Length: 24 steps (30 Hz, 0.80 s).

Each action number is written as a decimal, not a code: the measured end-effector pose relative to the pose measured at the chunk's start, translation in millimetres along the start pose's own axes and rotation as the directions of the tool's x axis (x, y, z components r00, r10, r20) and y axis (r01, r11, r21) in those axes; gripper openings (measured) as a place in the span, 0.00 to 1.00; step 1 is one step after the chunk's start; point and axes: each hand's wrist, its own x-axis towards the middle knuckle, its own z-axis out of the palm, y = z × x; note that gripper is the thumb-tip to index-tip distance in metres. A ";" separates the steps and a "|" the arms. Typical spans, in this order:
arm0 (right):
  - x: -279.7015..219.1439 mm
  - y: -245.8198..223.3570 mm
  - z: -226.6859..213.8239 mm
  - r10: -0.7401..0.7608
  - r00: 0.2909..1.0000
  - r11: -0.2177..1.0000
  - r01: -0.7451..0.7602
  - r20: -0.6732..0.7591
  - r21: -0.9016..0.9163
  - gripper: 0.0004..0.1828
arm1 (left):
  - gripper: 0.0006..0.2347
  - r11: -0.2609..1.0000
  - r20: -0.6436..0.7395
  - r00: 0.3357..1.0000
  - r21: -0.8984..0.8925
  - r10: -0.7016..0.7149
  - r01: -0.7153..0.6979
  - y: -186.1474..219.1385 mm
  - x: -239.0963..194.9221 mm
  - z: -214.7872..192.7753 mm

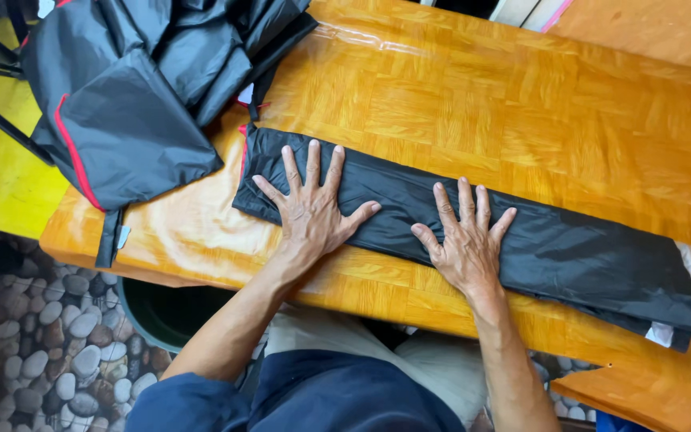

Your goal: The person folds a black bag on a wooden table. They smooth the bag with their hands and a brush, then fold it into a compact rectangular shape.

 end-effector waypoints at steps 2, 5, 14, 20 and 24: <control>0.4 1.3 -1.0 0.007 1.000 1.000 -0.007 0.016 -0.012 0.42 | 0.44 1.000 0.000 1.000 -0.005 -0.011 0.011 1.6 1.0 1.2; 1.0 -0.3 -2.6 0.019 1.000 0.999 -0.018 0.016 -0.037 0.41 | 0.45 1.000 -0.007 1.000 -0.020 -0.021 0.021 2.4 3.1 3.8; 0.4 1.0 -2.0 -0.006 1.000 1.000 0.006 -0.011 -0.009 0.41 | 0.45 0.998 0.019 0.998 -0.007 -0.056 0.057 3.9 1.1 0.9; 4.3 -35.7 0.1 -0.054 0.998 0.998 0.055 -0.043 0.017 0.41 | 0.42 0.995 -0.006 0.998 0.070 -0.067 0.067 -20.6 -8.5 -21.0; 5.2 -55.2 3.7 -0.033 0.998 0.999 0.034 -0.060 0.023 0.41 | 0.43 0.997 -0.002 1.000 0.077 -0.029 0.029 -35.8 -10.2 -25.3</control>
